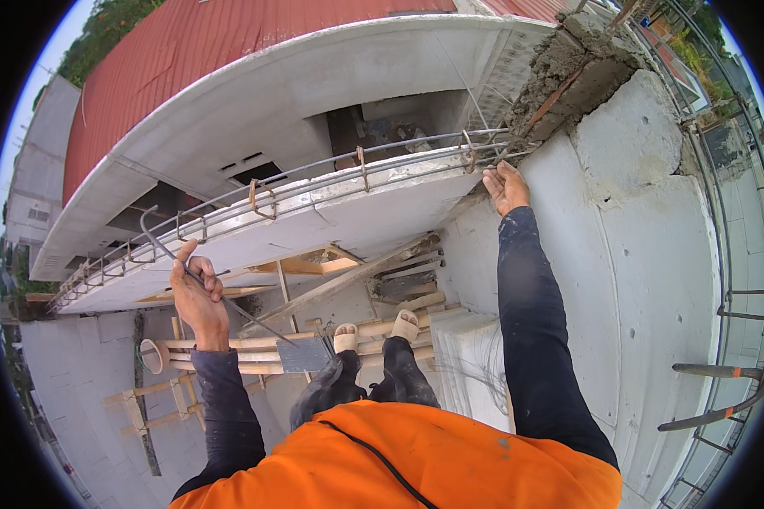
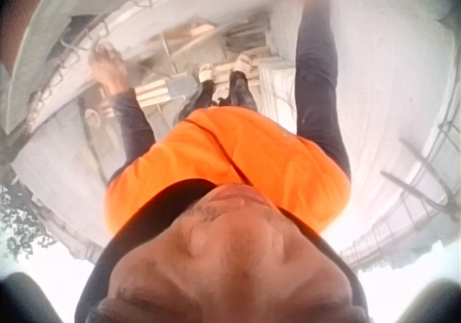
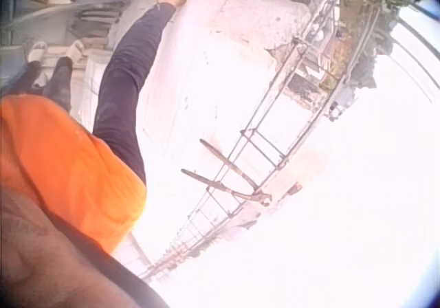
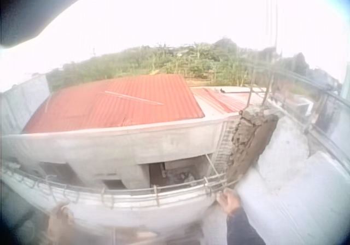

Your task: The person secures reinforcement bars by wrapping and twisting wire around the metal rods using a hook tool and by hand while standing on scaffolding.

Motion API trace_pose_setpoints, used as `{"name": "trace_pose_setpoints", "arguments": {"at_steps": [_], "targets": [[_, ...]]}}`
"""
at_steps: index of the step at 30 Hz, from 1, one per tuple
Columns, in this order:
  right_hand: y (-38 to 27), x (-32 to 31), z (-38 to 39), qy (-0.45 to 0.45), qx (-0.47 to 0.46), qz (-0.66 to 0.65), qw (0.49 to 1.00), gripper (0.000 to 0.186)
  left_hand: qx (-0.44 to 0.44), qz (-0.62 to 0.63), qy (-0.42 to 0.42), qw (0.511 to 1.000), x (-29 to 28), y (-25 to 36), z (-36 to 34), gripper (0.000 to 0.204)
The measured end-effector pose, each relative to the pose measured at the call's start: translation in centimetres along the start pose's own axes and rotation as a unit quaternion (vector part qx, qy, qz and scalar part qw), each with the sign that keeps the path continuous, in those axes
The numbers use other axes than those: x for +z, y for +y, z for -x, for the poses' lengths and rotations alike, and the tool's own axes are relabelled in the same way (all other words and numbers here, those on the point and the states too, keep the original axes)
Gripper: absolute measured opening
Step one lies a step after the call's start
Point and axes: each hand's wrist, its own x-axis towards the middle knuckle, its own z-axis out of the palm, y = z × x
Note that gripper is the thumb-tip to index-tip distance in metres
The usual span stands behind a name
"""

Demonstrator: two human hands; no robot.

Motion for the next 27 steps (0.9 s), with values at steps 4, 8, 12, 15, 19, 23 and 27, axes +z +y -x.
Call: {"name": "trace_pose_setpoints", "arguments": {"at_steps": [4,8,12,15,19,23,27], "targets": [[-0.6,-1.4,-0.5,0.010,0.003,0.003,1.000,0.024,-0.017,0.010,-0.060,0.998,3.5,1.2,-0.8,0.041],[0.3,-0.8,-0.6,-0.001,0.011,-0.006,1.000,0.029,-0.035,0.076,-0.152,0.985,5.2,2.7,-0.4,0.046],[1.6,-0.2,-0.6,-0.009,0.019,0.003,1.000,0.031,-0.073,0.171,-0.250,0.950,6.6,2.9,-0.6,0.036],[2.1,-0.5,-0.9,-0.010,0.018,0.008,1.000,0.031,-0.090,0.188,-0.247,0.946,6.2,3.0,-1.3,0.032],[0.6,-4.1,-2.3,0.017,0.010,-0.009,1.000,0.031,-0.093,0.164,-0.244,0.951,9.0,2.2,-2.5,0.030],[1.0,2.0,1.5,0.018,0.028,-0.014,0.999,0.025,-0.020,0.098,-0.192,0.976,5.3,2.3,-1.7,0.027],[0.0,3.0,1.6,0.043,0.032,-0.025,0.998,0.022,0.014,0.058,-0.282,0.957,13.8,5.9,0.5,0.033]]}}
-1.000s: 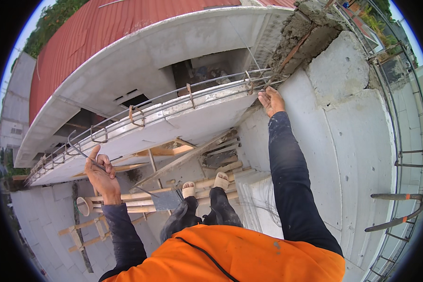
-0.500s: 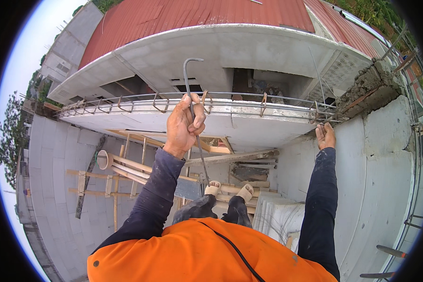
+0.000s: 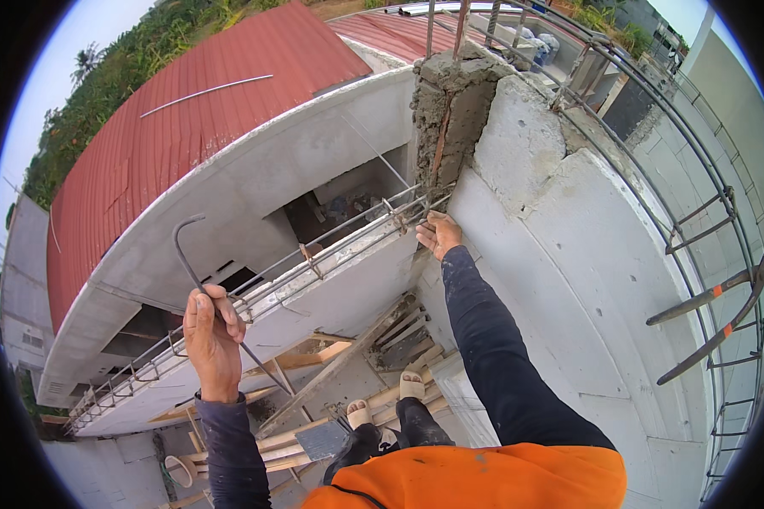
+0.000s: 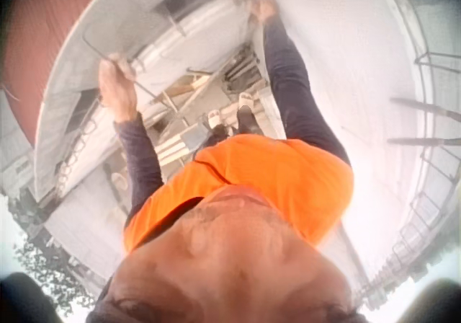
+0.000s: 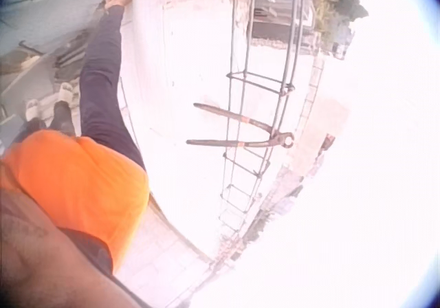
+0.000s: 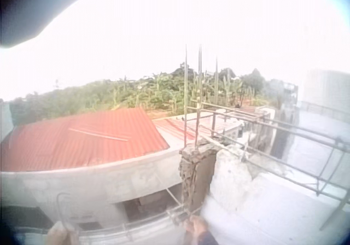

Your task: The person secures reinforcement bars by wrapping and twisting wire around the metal rods using a hook tool and by hand while standing on scaffolding.

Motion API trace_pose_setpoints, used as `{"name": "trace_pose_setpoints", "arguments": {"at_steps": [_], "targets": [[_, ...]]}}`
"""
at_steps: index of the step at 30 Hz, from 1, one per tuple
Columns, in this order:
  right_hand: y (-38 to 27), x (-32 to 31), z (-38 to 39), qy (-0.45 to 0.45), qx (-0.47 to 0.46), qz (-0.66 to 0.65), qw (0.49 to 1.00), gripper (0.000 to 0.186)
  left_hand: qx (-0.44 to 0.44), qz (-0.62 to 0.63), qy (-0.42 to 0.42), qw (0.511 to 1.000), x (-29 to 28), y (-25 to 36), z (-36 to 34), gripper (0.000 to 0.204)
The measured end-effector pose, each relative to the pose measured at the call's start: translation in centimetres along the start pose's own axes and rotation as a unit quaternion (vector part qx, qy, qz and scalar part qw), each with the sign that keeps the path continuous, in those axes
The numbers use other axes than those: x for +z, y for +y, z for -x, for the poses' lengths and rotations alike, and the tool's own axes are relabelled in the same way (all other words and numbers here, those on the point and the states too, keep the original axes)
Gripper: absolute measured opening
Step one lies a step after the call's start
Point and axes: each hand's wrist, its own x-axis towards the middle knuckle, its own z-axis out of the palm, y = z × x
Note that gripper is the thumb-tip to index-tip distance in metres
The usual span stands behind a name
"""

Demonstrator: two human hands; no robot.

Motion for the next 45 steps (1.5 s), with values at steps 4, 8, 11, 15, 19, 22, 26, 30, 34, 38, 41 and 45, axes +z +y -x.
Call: {"name": "trace_pose_setpoints", "arguments": {"at_steps": [4,8,11,15,19,22,26,30,34,38,41,45], "targets": [[-0.6,-4.6,-1.0,0.016,-0.009,-0.036,0.999,0.019,0.060,-0.046,-0.223,0.972,16.4,0.6,-3.5,0.035],[-0.2,-1.9,0.0,0.022,-0.007,-0.046,0.999,0.017,0.163,-0.076,-0.363,0.914,27.7,1.9,-5.9,0.036],[0.5,0.2,0.6,0.013,-0.010,-0.037,0.999,0.019,0.251,-0.098,-0.400,0.876,32.2,3.2,-7.9,0.035],[0.3,-3.5,-1.0,-0.018,-0.032,-0.041,0.999,0.015,0.224,-0.056,-0.387,0.893,31.1,0.5,-8.3,0.034],[0.0,-2.8,0.1,-0.022,-0.002,-0.020,1.000,0.021,0.140,-0.069,-0.305,0.939,22.6,-1.0,-7.3,0.035],[-0.4,-2.2,0.2,-0.040,-0.002,-0.018,0.999,0.025,0.069,-0.113,-0.219,0.967,14.6,-2.6,-4.5,0.034],[0.1,-2.4,0.1,-0.054,-0.011,-0.001,0.998,0.026,0.006,-0.189,-0.077,0.979,3.7,-5.0,1.5,0.033],[-0.3,-2.8,0.4,-0.037,-0.028,0.017,0.999,0.026,-0.093,-0.287,0.052,0.952,-7.3,-8.1,9.2,0.029],[0.4,-2.1,0.6,-0.018,-0.065,0.039,0.997,0.026,-0.147,-0.310,0.137,0.929,-15.4,-9.8,17.0,0.025],[0.8,-2.2,-0.2,-0.009,-0.109,0.062,0.992,0.028,-0.208,-0.316,0.168,0.910,-20.2,-11.9,23.1,0.026],[0.9,-1.7,0.0,-0.006,-0.119,0.086,0.989,0.031,-0.245,-0.356,0.142,0.890,-21.5,-13.0,26.3,0.025],[0.8,-1.2,0.8,0.009,-0.129,0.105,0.986,0.033,-0.295,-0.350,0.126,0.880,-22.5,-14.9,29.0,0.022]]}}
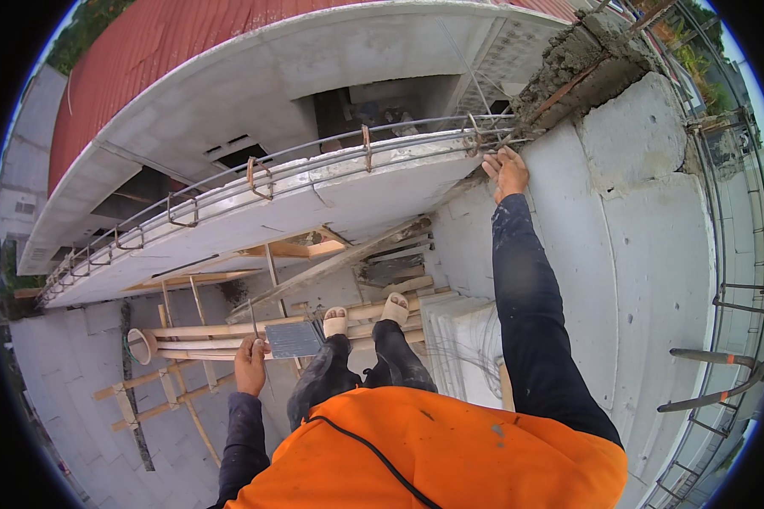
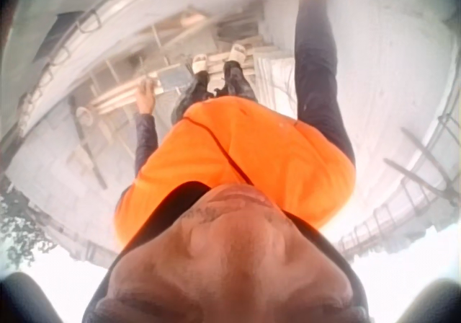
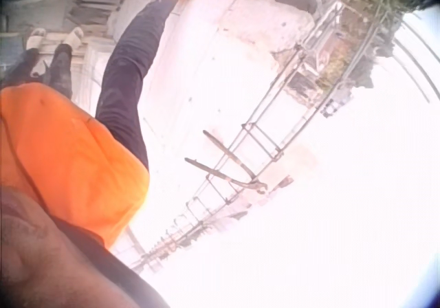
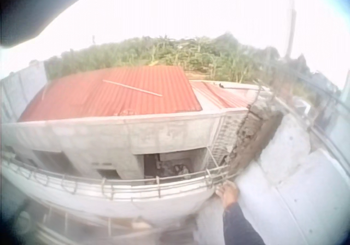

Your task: The person secures reinforcement bars by wrapping and twisting wire around the metal rods using a hook tool and by hand while standing on scaffolding.

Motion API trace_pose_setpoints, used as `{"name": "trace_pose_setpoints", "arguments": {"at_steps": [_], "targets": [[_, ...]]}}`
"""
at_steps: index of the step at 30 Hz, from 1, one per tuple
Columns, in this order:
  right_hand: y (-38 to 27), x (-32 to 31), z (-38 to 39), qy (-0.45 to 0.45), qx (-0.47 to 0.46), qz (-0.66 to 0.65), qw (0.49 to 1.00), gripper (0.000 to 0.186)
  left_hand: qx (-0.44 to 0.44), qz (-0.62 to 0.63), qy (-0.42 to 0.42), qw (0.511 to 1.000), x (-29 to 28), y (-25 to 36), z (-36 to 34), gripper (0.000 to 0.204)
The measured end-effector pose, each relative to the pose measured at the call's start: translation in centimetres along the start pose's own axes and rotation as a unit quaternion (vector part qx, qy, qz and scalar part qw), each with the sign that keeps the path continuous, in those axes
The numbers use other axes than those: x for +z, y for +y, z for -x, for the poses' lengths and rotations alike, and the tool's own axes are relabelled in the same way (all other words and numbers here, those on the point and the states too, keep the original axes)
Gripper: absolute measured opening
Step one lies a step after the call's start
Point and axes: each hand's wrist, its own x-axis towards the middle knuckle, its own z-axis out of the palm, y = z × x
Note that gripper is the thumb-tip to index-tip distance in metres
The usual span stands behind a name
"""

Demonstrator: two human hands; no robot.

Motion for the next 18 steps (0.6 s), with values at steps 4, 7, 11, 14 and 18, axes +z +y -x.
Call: {"name": "trace_pose_setpoints", "arguments": {"at_steps": [4,7,11,14,18], "targets": [[0.4,0.0,0.3,-0.002,0.022,-0.047,0.999,0.034,-0.003,0.004,-0.022,1.000,0.7,-1.7,0.4,0.021],[0.7,-0.9,-0.6,-0.025,0.041,-0.090,0.995,0.032,0.017,-0.021,-0.027,0.999,0.9,-3.1,0.6,0.021],[1.1,-1.7,-1.6,-0.018,0.047,-0.091,0.995,0.026,-0.001,-0.041,-0.024,0.999,0.9,-5.0,0.7,0.022],[0.5,-2.7,-2.3,-0.039,0.074,-0.104,0.991,0.027,0.016,-0.033,-0.025,0.999,1.3,-5.8,0.6,0.022],[1.3,-0.4,-2.3,-0.034,0.044,-0.066,0.996,0.026,-0.012,-0.046,-0.005,0.999,0.8,-8.2,1.9,0.022]]}}
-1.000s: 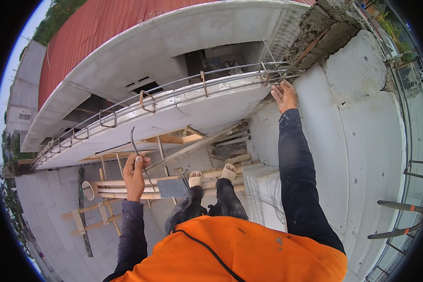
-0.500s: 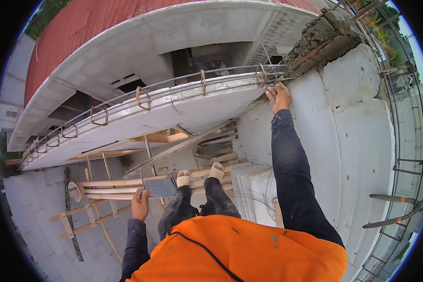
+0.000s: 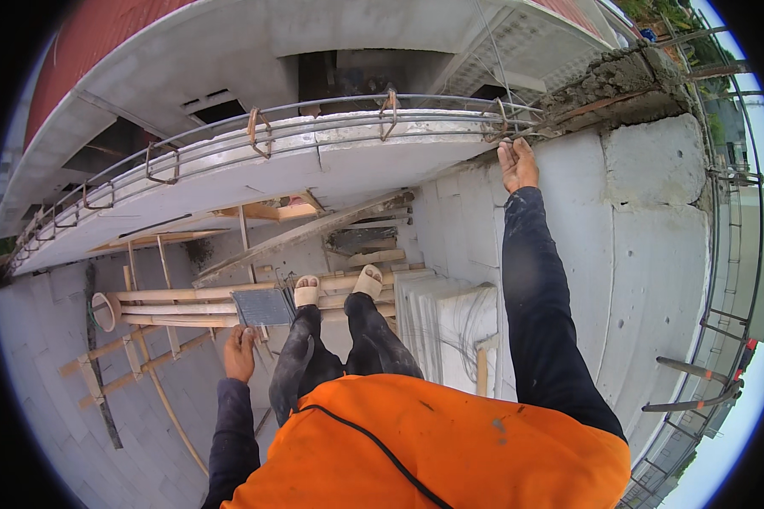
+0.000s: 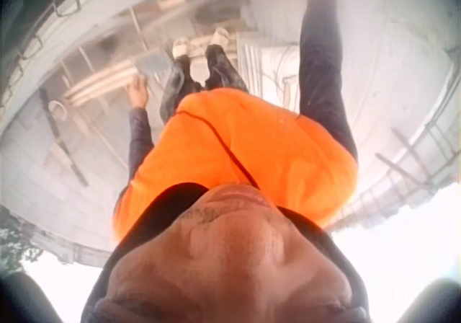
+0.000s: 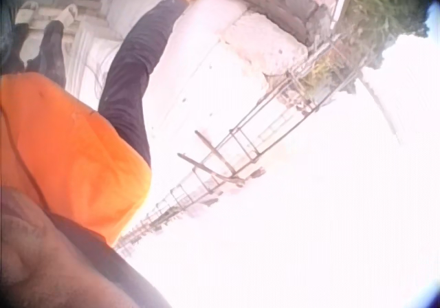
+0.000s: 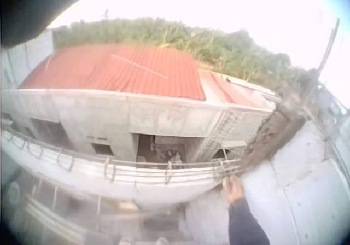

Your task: The person secures reinforcement bars by wrapping and twisting wire around the metal rods using a hook tool and by hand while standing on scaffolding.

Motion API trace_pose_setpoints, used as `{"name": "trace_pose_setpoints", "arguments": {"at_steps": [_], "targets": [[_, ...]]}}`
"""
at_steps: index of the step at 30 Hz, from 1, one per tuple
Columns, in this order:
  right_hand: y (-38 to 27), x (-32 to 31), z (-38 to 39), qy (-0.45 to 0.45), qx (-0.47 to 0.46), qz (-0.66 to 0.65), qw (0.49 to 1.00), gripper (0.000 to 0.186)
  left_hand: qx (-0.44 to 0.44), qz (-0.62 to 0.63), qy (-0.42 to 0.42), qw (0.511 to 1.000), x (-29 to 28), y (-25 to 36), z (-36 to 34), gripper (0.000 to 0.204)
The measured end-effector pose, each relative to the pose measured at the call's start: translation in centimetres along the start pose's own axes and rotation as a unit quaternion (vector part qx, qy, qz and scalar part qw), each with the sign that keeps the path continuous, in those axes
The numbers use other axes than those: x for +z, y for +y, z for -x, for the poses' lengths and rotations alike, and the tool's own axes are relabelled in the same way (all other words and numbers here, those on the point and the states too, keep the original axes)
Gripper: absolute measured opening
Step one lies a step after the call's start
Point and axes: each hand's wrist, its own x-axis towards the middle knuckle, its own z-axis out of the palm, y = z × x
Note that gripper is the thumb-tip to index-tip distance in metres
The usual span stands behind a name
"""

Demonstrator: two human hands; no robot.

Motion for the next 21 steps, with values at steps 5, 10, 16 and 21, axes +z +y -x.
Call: {"name": "trace_pose_setpoints", "arguments": {"at_steps": [5,10,16,21], "targets": [[-0.6,-3.3,-2.1,0.006,-0.013,-0.031,0.999,0.025,-0.049,-0.099,0.005,0.994,-1.2,0.2,-0.6,0.022],[0.2,-4.0,-4.1,0.014,-0.011,-0.046,0.999,0.031,-0.082,-0.112,0.054,0.989,-2.8,-0.6,0.6,0.027],[0.7,-4.6,-5.8,0.001,-0.002,-0.022,1.000,0.033,-0.150,-0.081,0.031,0.985,-3.4,-6.5,1.9,0.029],[-1.5,-8.1,-8.6,-0.049,-0.034,-0.002,0.998,0.032,-0.166,-0.095,-0.028,0.981,-1.1,-13.6,-1.8,0.028]]}}
